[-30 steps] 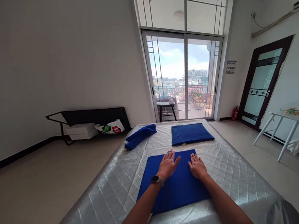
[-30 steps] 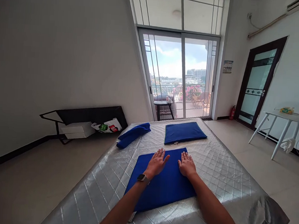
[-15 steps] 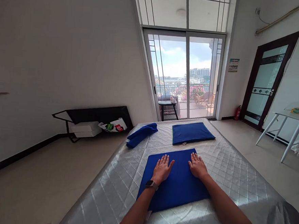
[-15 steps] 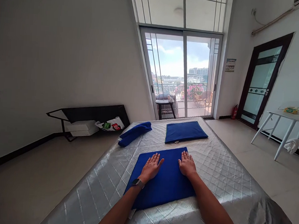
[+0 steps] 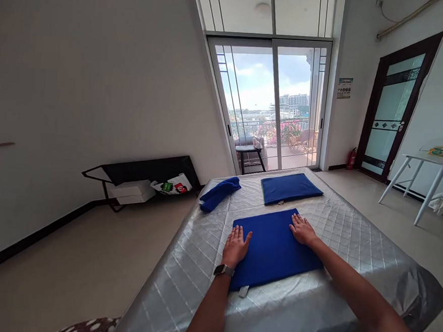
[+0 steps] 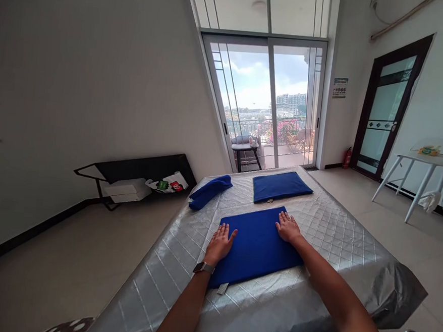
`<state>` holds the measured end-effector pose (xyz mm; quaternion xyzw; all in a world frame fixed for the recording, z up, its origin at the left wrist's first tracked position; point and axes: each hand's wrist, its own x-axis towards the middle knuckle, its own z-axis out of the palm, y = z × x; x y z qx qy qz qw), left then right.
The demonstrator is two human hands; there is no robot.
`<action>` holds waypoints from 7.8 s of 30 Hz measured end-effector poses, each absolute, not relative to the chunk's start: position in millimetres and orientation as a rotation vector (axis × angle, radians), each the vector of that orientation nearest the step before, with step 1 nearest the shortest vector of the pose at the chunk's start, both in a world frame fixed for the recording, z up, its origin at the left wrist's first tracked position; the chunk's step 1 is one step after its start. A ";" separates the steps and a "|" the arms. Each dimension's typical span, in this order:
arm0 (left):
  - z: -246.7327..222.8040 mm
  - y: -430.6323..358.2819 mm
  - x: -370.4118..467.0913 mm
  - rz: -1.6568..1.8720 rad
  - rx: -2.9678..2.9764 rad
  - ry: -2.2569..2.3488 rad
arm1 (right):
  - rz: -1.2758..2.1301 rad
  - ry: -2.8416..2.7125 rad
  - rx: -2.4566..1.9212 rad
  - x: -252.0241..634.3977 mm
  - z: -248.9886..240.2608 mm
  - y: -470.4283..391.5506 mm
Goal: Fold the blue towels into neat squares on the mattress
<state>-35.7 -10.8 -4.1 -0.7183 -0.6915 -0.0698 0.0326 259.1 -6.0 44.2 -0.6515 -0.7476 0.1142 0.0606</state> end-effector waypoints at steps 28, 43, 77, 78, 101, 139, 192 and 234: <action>19.7 -44.1 110.0 -0.356 -2.639 -1.637 | 0.297 -2.245 -1.882 268.0 25.0 -46.9; -12.4 -77.9 -37.3 -0.083 -2.378 -2.035 | 0.306 -2.256 -1.902 269.3 23.7 -44.6; 6.0 -89.5 59.4 -0.304 -2.580 -1.770 | 0.322 -2.288 -1.875 274.8 23.9 -100.4; 8.4 -90.3 78.0 -0.317 -2.630 -1.716 | 0.315 -2.292 -1.865 275.0 23.0 -100.2; -26.3 -132.2 -37.9 -0.332 -2.212 -2.070 | 0.277 -2.288 -1.844 279.2 9.3 -95.8; 22.9 -38.7 105.4 -0.248 -2.595 -1.684 | 0.299 -2.256 -1.842 259.2 23.6 -27.9; 18.1 -6.6 36.0 -0.273 -2.662 -1.724 | 0.359 -2.222 -1.889 251.0 29.8 42.0; -5.7 29.8 -47.2 -0.369 -2.191 -2.237 | 0.161 -2.298 -1.828 270.7 63.0 -36.5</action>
